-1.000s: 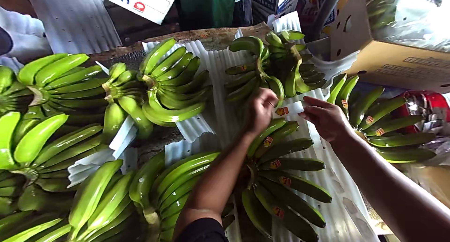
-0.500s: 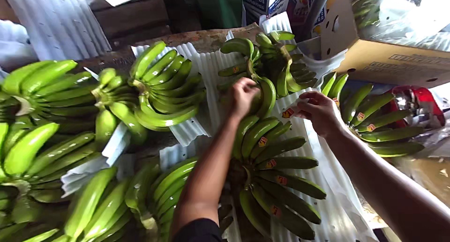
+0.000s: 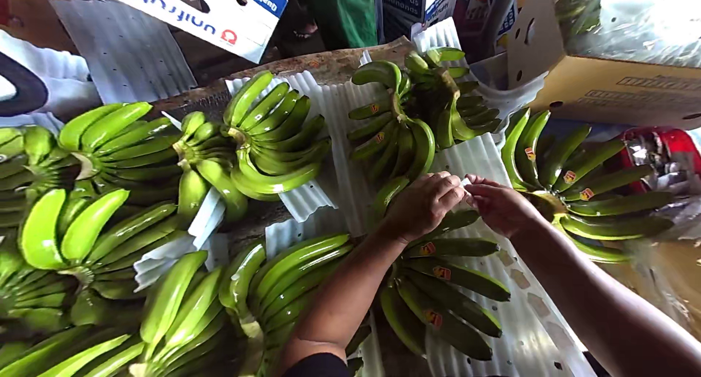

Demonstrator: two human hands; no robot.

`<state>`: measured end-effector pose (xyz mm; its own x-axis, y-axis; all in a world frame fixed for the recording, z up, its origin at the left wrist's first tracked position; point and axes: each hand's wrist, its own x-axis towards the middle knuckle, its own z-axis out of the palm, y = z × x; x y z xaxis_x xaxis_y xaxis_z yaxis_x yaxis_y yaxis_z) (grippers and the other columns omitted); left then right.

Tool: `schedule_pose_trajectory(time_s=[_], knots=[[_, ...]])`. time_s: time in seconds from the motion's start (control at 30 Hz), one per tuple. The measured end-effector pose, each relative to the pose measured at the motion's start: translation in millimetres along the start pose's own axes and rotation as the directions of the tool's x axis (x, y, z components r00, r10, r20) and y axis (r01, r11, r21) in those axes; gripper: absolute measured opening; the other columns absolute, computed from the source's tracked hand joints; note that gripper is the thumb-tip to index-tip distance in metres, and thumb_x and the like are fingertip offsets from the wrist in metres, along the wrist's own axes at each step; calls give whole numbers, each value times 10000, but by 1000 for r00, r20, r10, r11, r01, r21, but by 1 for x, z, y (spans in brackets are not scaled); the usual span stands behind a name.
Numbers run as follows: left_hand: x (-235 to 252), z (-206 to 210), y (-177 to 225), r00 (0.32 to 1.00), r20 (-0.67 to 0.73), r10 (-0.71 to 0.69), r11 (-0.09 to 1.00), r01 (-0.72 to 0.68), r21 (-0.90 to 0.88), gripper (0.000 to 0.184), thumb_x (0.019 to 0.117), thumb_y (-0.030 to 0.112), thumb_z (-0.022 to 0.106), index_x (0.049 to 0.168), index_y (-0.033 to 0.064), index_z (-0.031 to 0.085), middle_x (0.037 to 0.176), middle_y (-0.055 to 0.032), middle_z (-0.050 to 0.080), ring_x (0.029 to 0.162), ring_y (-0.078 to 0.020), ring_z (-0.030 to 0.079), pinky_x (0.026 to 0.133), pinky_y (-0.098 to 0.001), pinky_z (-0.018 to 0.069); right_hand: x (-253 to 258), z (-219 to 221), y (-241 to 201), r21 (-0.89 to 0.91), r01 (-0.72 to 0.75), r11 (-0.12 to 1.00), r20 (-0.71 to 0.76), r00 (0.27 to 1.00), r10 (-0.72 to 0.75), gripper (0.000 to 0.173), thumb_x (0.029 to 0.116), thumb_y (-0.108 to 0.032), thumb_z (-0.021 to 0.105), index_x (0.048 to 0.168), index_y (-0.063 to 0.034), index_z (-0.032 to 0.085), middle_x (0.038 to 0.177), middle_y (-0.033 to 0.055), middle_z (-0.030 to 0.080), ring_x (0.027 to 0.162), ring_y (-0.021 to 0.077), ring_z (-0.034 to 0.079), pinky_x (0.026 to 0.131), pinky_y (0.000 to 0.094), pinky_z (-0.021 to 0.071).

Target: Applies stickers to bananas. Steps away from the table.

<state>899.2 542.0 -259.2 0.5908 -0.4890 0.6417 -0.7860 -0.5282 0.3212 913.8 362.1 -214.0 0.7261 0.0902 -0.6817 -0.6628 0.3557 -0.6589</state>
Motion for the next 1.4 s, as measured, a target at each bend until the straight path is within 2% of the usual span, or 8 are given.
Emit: schedule_pose_trajectory(time_s=[0.43,0.83,0.93,1.0,1.07,1.2,1.3,1.4], knots=[[26,-20,33,957,253,-144,989,149,-3,127,922,-4,626,832,31,709,854,-113,689,834,-265,695,838,-448,551,-23,-12,15,-284,303,910,100,953,-286,209,936,57,636,1135,-1,607,924,37,661,728,78,656,689,235,586],[-1,-13,36,970,-50,-236,960,225,-164,71,922,26,680,902,-21,729,1017,-177,737,1040,-271,714,1006,-395,540,-23,-13,18,8,79,997,-55,995,-78,259,982,88,529,1217,-16,555,963,43,635,741,93,645,693,237,575],[6,-28,2,564,69,-823,452,724,-521,136,945,-30,631,1050,-115,641,985,-119,699,861,-104,679,807,-268,574,-28,-35,18,-108,241,965,-94,963,-251,349,987,51,558,1328,-17,529,1100,72,616,835,133,667,744,304,603],[5,-28,-43,115,215,-970,-60,741,-669,99,1028,82,584,1092,7,597,850,-21,653,677,-56,628,646,-211,550,-44,-52,18,-162,368,916,-63,922,-381,273,1035,-76,542,1297,-15,594,1151,67,660,953,136,678,855,319,588],[-5,-21,-80,-119,353,-928,-346,625,-700,121,1045,194,576,1041,78,613,769,6,629,598,-48,594,553,-185,517,-63,-67,19,-105,507,855,-22,859,-512,205,1009,-52,546,1149,-41,695,1046,35,724,894,114,694,842,291,595],[-9,-3,-97,-196,444,-874,-462,614,-640,136,1001,151,636,1082,43,650,773,-13,631,573,-56,567,527,-186,495,-102,-88,24,-15,500,866,157,857,-491,510,866,74,596,1351,-84,606,1153,18,701,774,62,679,710,207,597],[-6,6,-99,-224,396,-890,-412,767,-492,165,986,174,662,1085,42,657,789,-14,625,609,-72,565,579,-217,503,-119,-94,34,-78,424,902,245,885,-396,586,838,-210,802,1372,-71,607,1236,43,679,975,144,706,854,302,615],[-12,1,-101,-147,320,-936,-221,953,-207,483,954,272,736,1322,-4,588,1164,-162,655,1009,-229,634,907,-416,533,-126,-89,45,-135,447,884,193,887,-419,289,957,-255,664,1160,-63,738,1111,36,742,1024,139,698,923,301,576]])
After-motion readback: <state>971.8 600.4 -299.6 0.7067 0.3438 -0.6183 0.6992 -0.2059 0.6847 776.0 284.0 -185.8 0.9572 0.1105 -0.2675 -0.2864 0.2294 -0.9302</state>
